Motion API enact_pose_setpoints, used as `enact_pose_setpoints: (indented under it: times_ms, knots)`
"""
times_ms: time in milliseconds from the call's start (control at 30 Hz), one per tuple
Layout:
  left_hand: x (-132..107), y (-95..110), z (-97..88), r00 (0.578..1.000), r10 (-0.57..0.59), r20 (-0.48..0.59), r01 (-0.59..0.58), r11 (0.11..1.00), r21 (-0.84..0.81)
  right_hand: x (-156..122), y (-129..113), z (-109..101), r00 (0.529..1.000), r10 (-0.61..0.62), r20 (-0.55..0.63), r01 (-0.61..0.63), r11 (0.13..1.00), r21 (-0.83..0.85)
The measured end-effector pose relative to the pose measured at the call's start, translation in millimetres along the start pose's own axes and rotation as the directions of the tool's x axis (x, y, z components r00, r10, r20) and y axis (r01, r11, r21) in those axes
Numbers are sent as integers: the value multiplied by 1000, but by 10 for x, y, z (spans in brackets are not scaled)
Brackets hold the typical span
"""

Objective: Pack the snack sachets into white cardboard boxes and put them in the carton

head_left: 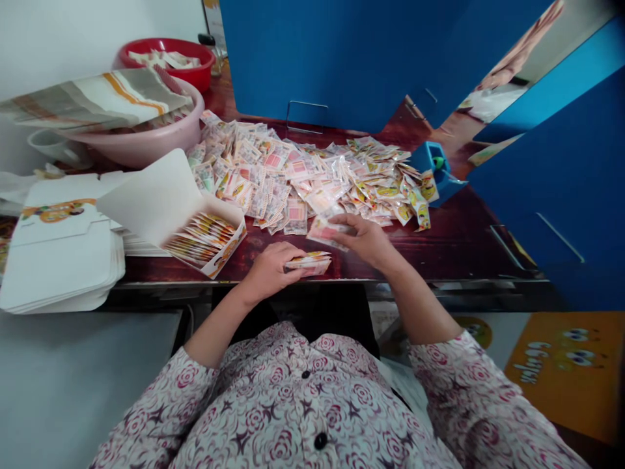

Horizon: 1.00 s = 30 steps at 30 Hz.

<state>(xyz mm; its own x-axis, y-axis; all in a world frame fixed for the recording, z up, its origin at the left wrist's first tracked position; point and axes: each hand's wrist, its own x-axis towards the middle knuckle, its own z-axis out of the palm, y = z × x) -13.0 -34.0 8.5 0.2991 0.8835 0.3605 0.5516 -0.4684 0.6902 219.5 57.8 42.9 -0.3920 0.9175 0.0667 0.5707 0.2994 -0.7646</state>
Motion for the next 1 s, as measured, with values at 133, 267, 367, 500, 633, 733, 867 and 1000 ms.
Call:
enact_pose_setpoints:
  times_ms: [133,267,367,500,633,733,867,1000]
  knots:
    - [-4,-55,26,992,66,-104,-61,997,49,-61,-140,276,986,-45,161,19,987,160]
    - [-13,-51,19,999,42,-7,-43,999,-25,-36,-161,262,962,-53,268,10,988,157]
    - [-23,0,9,999,-35,34,38,996,-81,96,-115,193,999,-30,22,33,993,-112]
    - [-20,45,0,983,-182,-29,180,981,-69,329,-7,263,987,-61,-148,-21,867,-497]
    - [5,21,-11,976,-220,3,220,974,-50,439,97,354,981,19,-192,-96,910,-404]
    - [12,-10,-8,992,-125,-18,125,992,-5,364,86,308,979,71,-192,-117,963,-241]
    - [-1,-26,9,991,2,-132,12,994,105,138,-80,180,985,-57,160,79,988,-134]
    - [-13,-18,22,996,43,-74,-38,997,66,116,-196,147,926,-98,365,117,993,-30]
